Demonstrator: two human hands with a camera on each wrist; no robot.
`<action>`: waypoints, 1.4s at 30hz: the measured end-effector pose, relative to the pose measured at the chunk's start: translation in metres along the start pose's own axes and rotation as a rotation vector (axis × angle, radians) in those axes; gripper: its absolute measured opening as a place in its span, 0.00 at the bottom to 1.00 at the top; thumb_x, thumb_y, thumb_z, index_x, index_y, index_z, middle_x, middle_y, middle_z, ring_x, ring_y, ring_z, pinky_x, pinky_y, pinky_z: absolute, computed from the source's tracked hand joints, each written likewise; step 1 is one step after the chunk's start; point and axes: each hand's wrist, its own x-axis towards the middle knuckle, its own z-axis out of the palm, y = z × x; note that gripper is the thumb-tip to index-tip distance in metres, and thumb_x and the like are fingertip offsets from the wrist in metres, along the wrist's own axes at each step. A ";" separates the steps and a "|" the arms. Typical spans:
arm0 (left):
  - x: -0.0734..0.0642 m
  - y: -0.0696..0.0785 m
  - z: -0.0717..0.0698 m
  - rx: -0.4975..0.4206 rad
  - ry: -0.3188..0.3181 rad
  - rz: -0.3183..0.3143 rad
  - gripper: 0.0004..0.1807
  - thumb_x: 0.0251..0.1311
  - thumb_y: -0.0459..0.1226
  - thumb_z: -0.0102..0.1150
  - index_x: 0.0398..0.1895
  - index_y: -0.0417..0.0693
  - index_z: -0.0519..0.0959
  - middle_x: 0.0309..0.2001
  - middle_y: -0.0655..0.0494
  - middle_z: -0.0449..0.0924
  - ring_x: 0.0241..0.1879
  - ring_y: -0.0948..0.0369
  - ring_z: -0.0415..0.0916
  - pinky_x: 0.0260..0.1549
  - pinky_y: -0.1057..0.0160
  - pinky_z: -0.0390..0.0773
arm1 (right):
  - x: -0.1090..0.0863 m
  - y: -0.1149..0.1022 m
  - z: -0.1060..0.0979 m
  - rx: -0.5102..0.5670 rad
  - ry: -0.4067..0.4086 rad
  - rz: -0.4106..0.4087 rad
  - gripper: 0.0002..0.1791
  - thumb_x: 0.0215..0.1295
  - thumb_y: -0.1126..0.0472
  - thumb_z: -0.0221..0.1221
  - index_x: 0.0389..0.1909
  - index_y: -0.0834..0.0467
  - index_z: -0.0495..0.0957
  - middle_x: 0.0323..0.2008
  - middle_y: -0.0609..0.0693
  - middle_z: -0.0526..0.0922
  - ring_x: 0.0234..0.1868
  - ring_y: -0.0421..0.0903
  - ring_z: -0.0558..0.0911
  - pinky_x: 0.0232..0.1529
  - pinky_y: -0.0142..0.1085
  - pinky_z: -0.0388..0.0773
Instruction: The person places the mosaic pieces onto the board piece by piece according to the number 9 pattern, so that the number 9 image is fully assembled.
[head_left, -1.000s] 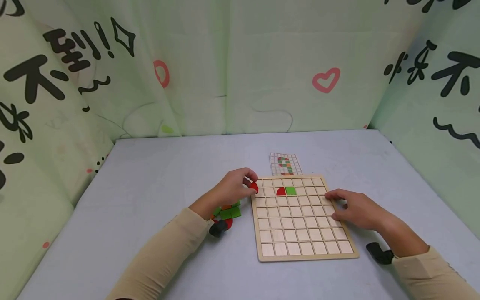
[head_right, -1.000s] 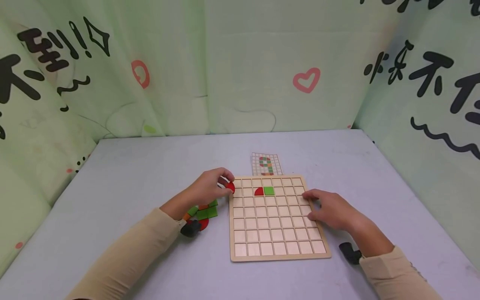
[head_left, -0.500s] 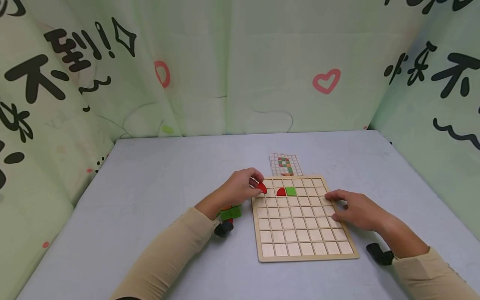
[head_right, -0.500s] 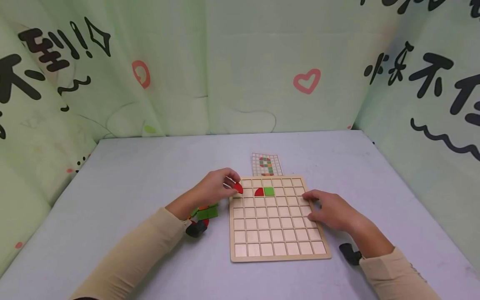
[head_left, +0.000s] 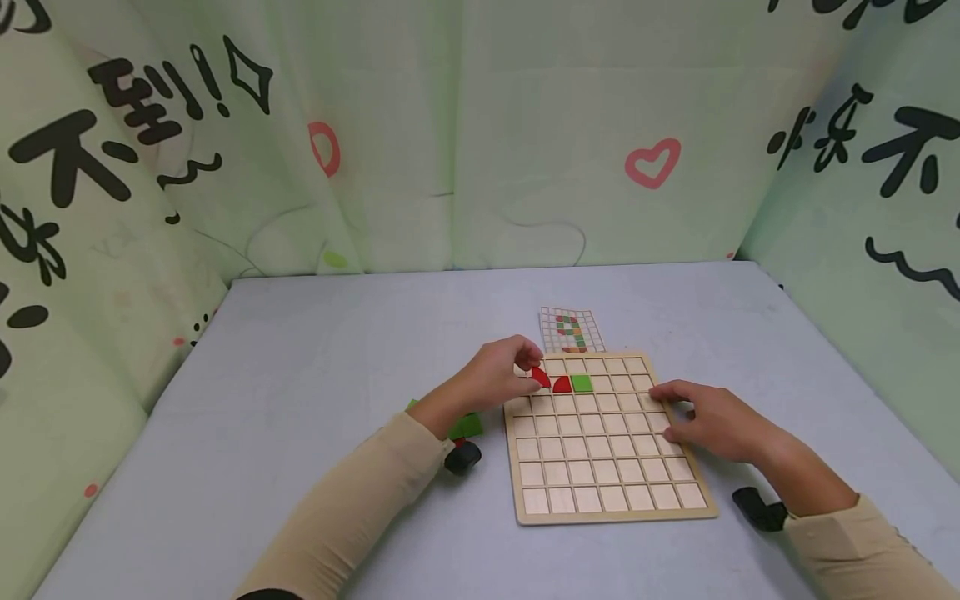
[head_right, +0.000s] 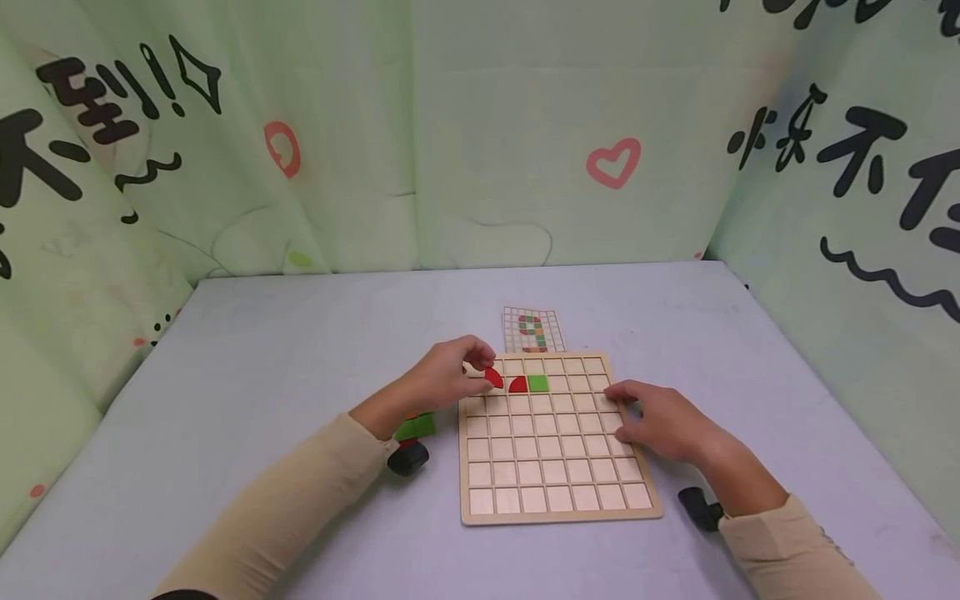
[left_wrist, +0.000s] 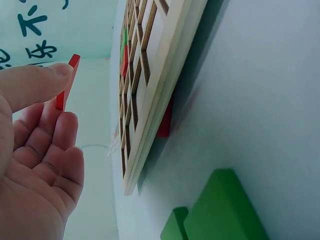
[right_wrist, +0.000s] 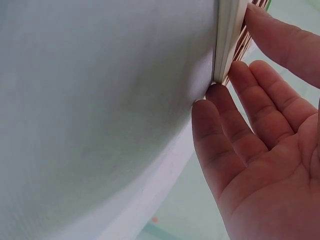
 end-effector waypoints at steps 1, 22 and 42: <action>0.001 0.001 0.001 0.000 -0.001 0.003 0.19 0.62 0.33 0.68 0.54 0.41 0.76 0.46 0.56 0.78 0.48 0.60 0.75 0.49 0.66 0.75 | 0.000 0.000 0.000 0.001 0.000 0.002 0.31 0.58 0.61 0.69 0.62 0.64 0.73 0.61 0.68 0.73 0.53 0.66 0.79 0.52 0.57 0.74; 0.019 0.016 0.018 -0.015 -0.011 0.008 0.21 0.62 0.36 0.69 0.55 0.43 0.76 0.46 0.59 0.78 0.50 0.60 0.74 0.48 0.70 0.74 | 0.000 -0.002 0.002 -0.021 0.009 -0.002 0.29 0.58 0.62 0.69 0.61 0.64 0.74 0.60 0.68 0.74 0.54 0.65 0.77 0.53 0.58 0.73; 0.029 0.023 0.029 -0.040 -0.005 0.038 0.20 0.61 0.36 0.70 0.55 0.42 0.76 0.44 0.60 0.77 0.46 0.64 0.73 0.46 0.72 0.73 | 0.000 -0.001 0.002 -0.019 0.009 0.005 0.29 0.59 0.62 0.68 0.61 0.64 0.74 0.60 0.68 0.74 0.57 0.66 0.75 0.54 0.59 0.72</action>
